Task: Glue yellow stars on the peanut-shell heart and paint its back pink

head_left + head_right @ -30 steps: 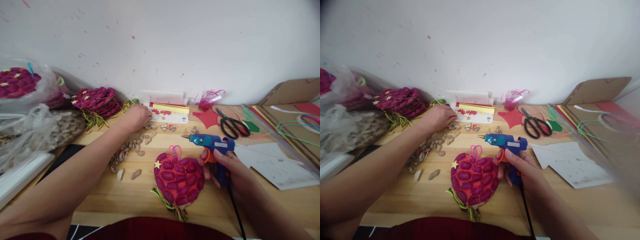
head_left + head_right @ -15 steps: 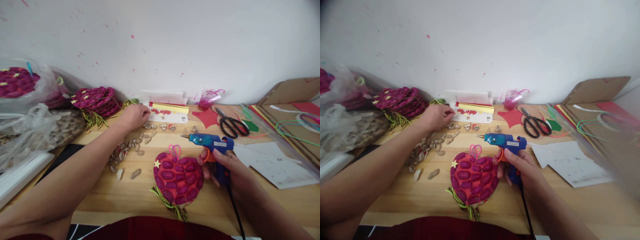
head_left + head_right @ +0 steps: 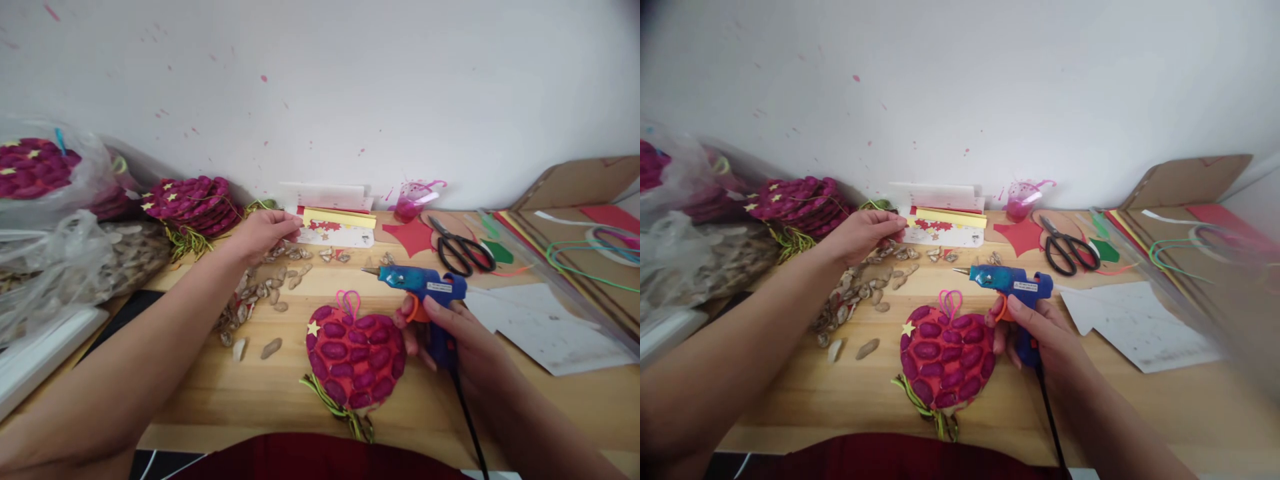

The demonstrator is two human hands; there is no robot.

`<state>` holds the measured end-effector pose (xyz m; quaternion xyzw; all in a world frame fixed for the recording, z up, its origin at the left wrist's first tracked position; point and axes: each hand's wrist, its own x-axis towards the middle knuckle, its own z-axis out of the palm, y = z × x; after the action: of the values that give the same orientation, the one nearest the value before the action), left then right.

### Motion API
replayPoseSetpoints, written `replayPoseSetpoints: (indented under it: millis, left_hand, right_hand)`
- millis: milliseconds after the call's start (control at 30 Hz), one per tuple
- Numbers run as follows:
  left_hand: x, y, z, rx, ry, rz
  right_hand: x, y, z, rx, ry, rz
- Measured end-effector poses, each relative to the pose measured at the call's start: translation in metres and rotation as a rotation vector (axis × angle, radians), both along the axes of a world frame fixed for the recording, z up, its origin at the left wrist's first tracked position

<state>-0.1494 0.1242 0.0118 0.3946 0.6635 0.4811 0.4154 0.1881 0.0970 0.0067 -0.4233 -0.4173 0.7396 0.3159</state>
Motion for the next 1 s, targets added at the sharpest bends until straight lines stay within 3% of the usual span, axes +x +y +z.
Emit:
replayPoseSetpoints:
  millis: [167, 400, 533, 633, 767, 1000]
  left_hand:
    - [0.024, -0.019, 0.013, -0.002, -0.189, -0.141]
    - [0.056, -0.047, 0.024, -0.005, -0.22, -0.296]
    - [0.065, -0.055, 0.027, 0.015, -0.178, -0.369]
    - [0.07, -0.059, 0.032, 0.007, -0.125, -0.403]
    - [0.079, -0.066, 0.035, -0.023, -0.118, -0.469]
    - [0.089, -0.073, 0.026, -0.053, -0.134, -0.513]
  right_hand:
    - [-0.001, 0.003, -0.003, 0.03, 0.024, -0.067]
    - [-0.016, 0.017, 0.008, 0.156, -0.034, -0.084]
    - [-0.032, 0.026, 0.025, 0.315, -0.021, 0.013]
    - [-0.042, 0.031, 0.03, 0.34, -0.039, 0.094]
    - [-0.044, 0.031, 0.026, 0.332, -0.051, 0.125]
    - [-0.035, 0.028, 0.018, 0.388, -0.018, 0.223]
